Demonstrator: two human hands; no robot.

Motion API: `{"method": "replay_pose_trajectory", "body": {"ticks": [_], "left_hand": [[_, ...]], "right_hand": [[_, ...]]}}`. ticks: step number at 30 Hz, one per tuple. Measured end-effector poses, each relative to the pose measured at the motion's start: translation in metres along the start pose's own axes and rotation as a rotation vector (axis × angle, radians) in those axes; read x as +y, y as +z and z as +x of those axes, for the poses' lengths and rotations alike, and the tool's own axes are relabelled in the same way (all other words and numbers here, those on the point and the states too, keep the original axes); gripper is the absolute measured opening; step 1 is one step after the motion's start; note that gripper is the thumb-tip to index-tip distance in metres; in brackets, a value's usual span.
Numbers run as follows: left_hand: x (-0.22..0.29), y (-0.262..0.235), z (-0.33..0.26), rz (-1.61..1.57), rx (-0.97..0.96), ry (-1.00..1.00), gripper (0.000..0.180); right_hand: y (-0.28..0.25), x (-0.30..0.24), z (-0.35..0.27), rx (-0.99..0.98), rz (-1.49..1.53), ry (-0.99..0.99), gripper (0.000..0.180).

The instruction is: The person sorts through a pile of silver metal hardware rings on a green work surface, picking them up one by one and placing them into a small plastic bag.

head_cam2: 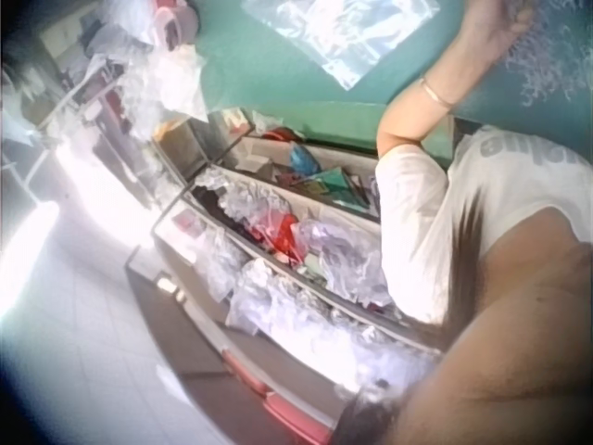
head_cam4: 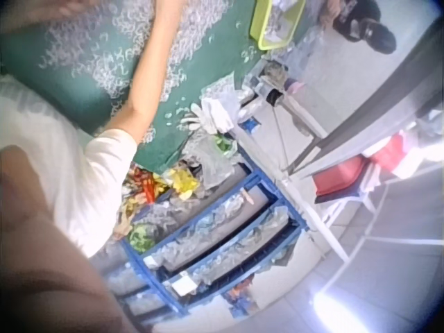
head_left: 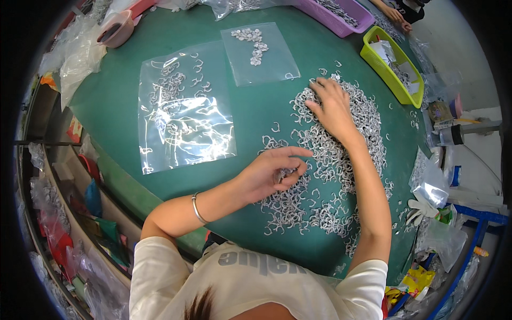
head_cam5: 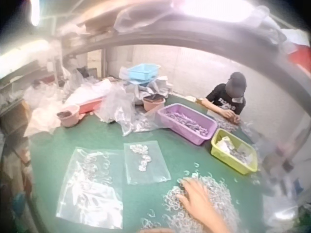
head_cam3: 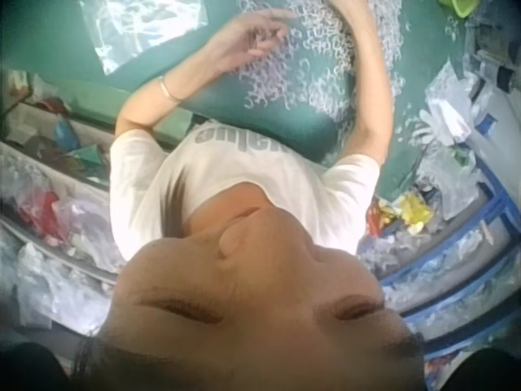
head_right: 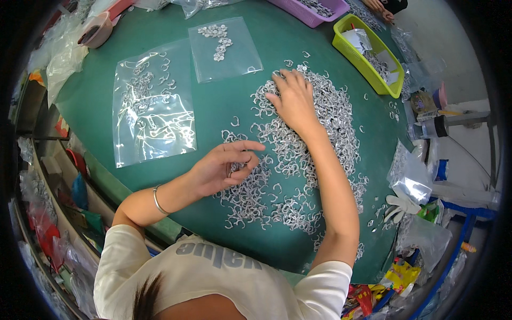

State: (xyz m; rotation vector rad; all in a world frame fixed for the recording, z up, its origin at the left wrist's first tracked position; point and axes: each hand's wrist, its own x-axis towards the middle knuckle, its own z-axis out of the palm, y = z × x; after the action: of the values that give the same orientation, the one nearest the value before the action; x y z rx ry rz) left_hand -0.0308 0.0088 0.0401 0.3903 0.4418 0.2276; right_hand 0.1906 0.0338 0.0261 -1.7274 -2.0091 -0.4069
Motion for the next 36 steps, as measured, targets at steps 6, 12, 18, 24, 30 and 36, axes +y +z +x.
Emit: {"method": "replay_pose_trajectory", "body": {"ticks": [6, 12, 18, 24, 30, 36], "left_hand": [[-0.004, -0.004, -0.003, 0.027, -0.038, -0.021, 0.027], [-0.006, 0.001, -0.006, 0.032, -0.063, -0.073, 0.026], [-0.009, 0.004, -0.006, 0.096, -0.046, -0.112, 0.027], [-0.009, 0.004, -0.004, 0.128, -0.026, -0.167, 0.036], [-0.017, -0.001, -0.001, 0.133, -0.082, -0.203, 0.044], [-0.015, -0.002, -0.002, 0.186, -0.092, -0.176, 0.041]], "right_hand": [[-0.031, -0.033, -0.039, -0.246, 0.406, 0.074, 0.026], [-0.080, -0.035, -0.070, -0.121, 0.542, 0.301, 0.023], [-0.087, -0.023, -0.084, -0.223, 0.590, 0.668, 0.016], [-0.111, -0.054, -0.083, -0.353, 1.180, 0.931, 0.027], [-0.105, -0.054, -0.077, -0.336, 0.650, 0.658, 0.016], [-0.114, -0.028, -0.073, -0.424, 0.350, 0.509, 0.027]]}}
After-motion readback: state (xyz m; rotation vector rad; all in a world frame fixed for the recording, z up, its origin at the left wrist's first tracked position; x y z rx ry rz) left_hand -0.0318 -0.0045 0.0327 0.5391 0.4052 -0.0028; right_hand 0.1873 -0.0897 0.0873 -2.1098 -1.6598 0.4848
